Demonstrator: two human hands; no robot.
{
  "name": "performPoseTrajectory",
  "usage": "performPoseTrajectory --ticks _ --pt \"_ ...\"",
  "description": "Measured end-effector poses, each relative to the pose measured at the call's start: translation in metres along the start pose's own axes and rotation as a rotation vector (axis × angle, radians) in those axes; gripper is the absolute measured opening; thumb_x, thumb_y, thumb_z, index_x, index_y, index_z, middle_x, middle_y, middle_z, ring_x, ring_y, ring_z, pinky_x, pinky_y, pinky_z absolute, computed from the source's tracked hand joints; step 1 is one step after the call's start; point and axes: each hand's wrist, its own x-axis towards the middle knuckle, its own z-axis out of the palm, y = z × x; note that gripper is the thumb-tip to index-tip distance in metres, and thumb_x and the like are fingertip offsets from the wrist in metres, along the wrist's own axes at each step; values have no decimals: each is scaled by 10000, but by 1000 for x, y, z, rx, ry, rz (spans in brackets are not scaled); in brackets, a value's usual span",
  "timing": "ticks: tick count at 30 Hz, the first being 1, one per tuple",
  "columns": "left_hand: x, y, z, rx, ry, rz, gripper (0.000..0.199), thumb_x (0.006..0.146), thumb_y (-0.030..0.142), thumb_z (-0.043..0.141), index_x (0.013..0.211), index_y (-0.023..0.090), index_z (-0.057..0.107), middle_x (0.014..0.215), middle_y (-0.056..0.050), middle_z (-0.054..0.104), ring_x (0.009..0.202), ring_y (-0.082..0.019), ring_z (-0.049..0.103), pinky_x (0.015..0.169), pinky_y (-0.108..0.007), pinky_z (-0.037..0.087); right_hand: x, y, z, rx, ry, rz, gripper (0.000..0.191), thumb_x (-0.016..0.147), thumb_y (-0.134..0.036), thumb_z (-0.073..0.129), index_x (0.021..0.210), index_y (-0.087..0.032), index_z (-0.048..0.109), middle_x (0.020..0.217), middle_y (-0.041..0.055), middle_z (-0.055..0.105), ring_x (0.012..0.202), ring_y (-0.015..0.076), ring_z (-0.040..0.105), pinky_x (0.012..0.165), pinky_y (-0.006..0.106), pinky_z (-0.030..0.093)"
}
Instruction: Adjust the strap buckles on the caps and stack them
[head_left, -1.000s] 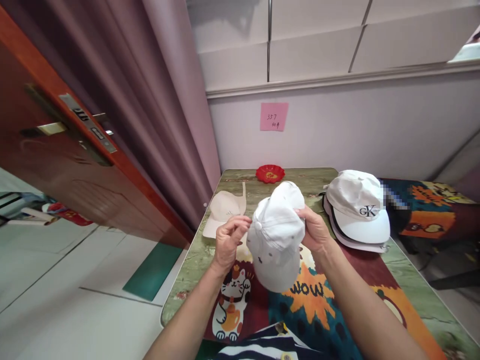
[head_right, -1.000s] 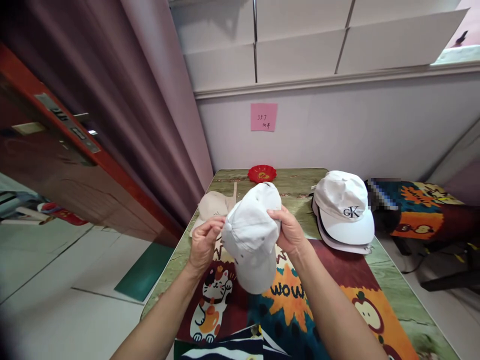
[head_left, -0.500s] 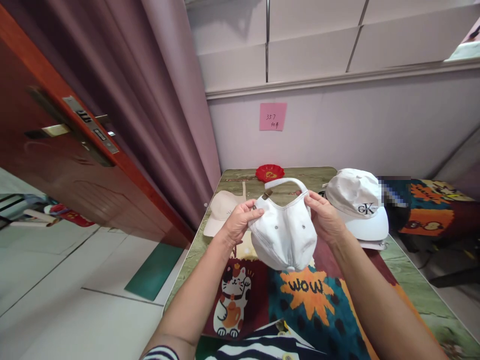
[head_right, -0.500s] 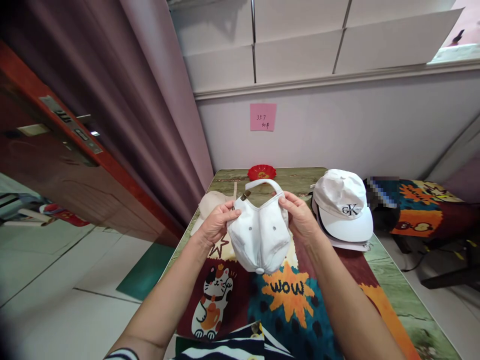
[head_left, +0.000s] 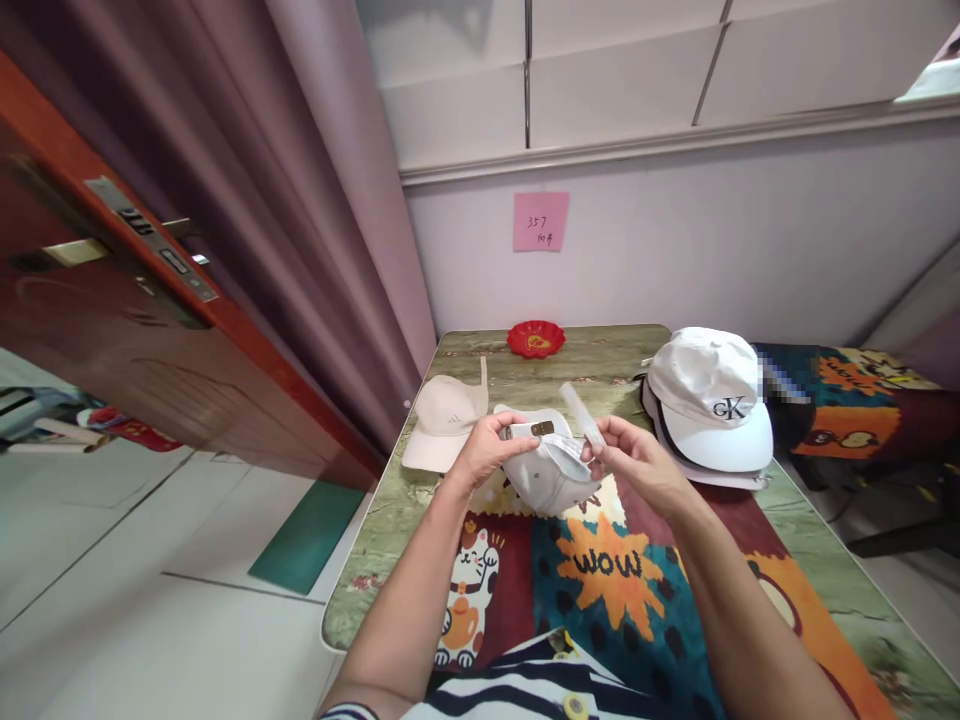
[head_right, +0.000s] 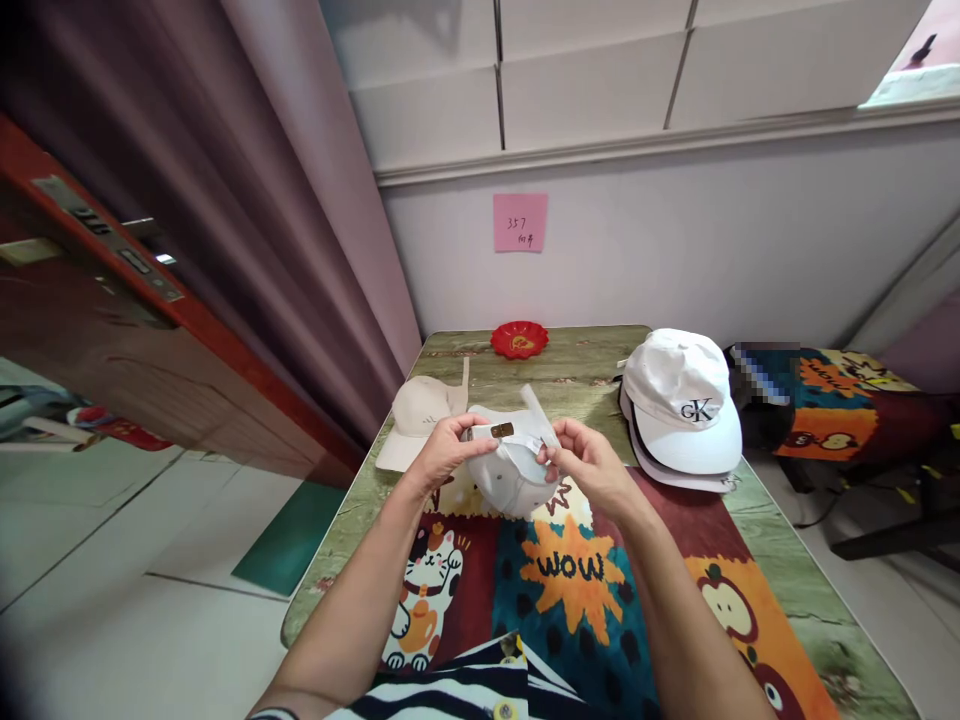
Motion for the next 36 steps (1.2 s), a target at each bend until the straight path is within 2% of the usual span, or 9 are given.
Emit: performPoseTrajectory --ticks 5,8,11,16,21,24,28,32,36 --pt "-3 10 -4 78 61 88 289 699 374 834 866 171 713 874 -13 690 802 -167 611 735 -261 452 0 -8 6 167 33 3 326 844 -480 733 1002 -207 653 653 -23 595 609 152 579 647 306 506" --pt "-4 15 -2 129 2 136 186 754 311 769 875 180 715 903 -19 698 841 -177 617 761 -265 454 4 -3 15 259 59 57 325 814 -489 761 939 -206 660 651 -35 581 566 127 554 609 289 505" --pt "-4 19 2 143 -87 160 138 780 258 719 897 185 722 910 -21 698 866 -184 617 782 -270 449 11 4 28 256 136 122 407 711 -530 826 857 -193 649 689 -21 610 502 96 498 476 238 429" --pt "-2 20 8 132 -136 193 148 824 300 693 916 189 726 949 -42 706 928 -206 627 831 -294 457 21 23 50 194 183 176 501 671 -626 820 835 -185 648 507 -66 486 414 78 376 400 216 275" --pt "-1 11 16 209 47 257 210 789 258 707 987 210 653 957 -26 678 944 -197 624 828 -288 478 25 37 61 240 314 95 529 597 -611 872 830 -189 652 475 -85 460 409 78 351 409 229 265" --pt "-3 7 22 413 155 397 130 803 195 669 914 226 609 963 -24 673 940 -202 618 872 -325 481 27 38 62 213 371 51 508 612 -616 860 795 -188 655 466 -76 463 410 86 354 411 240 270" --pt "-9 8 29 759 314 601 152 827 165 672 962 232 650 1060 -72 666 1057 -259 587 964 -407 456 28 39 62 209 403 29 480 638 -605 847 791 -186 669 459 -74 456 415 91 363 415 242 280" --pt "-13 9 32 843 227 665 194 912 123 524 1028 208 655 1012 -92 646 1007 -236 608 910 -373 509 28 40 65 204 418 9 465 646 -597 842 783 -192 661 465 -70 466 421 96 375 418 246 284" --pt "-16 10 31 824 142 659 293 879 62 487 1092 201 633 1075 -100 632 1048 -232 616 944 -372 521 29 41 67 162 405 5 461 645 -594 844 777 -197 650 457 -72 460 421 99 367 423 251 276"
